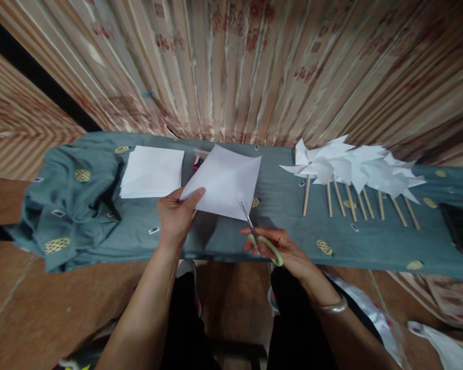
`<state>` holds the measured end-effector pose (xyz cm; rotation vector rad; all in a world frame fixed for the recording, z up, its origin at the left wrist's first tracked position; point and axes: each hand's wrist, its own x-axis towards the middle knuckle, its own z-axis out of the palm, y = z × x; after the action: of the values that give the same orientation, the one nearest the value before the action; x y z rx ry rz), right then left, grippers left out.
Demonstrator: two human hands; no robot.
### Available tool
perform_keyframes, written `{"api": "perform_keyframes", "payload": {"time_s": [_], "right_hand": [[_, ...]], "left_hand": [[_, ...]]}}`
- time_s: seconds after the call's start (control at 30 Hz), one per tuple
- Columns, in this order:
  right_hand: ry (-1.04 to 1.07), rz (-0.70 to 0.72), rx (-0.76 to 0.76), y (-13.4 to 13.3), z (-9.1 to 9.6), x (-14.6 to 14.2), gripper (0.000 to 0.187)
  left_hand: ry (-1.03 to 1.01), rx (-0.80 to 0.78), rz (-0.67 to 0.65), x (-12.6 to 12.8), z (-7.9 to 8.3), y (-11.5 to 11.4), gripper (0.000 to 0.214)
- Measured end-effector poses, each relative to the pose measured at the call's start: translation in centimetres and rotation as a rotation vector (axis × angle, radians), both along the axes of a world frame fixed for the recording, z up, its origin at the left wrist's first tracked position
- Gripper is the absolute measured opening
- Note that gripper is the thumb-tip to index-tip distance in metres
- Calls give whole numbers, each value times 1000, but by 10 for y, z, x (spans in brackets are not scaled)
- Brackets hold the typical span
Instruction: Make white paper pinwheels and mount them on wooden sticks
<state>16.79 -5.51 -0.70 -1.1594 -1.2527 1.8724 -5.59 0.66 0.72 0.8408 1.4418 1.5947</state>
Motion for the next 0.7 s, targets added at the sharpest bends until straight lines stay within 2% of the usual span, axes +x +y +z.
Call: {"api": "perform_keyframes", "payload": {"time_s": [0.7], "right_hand": [[71, 27, -27, -1, -9, 4, 49]], "left_hand": [[-14, -34, -12, 0, -1, 0, 21]]}}
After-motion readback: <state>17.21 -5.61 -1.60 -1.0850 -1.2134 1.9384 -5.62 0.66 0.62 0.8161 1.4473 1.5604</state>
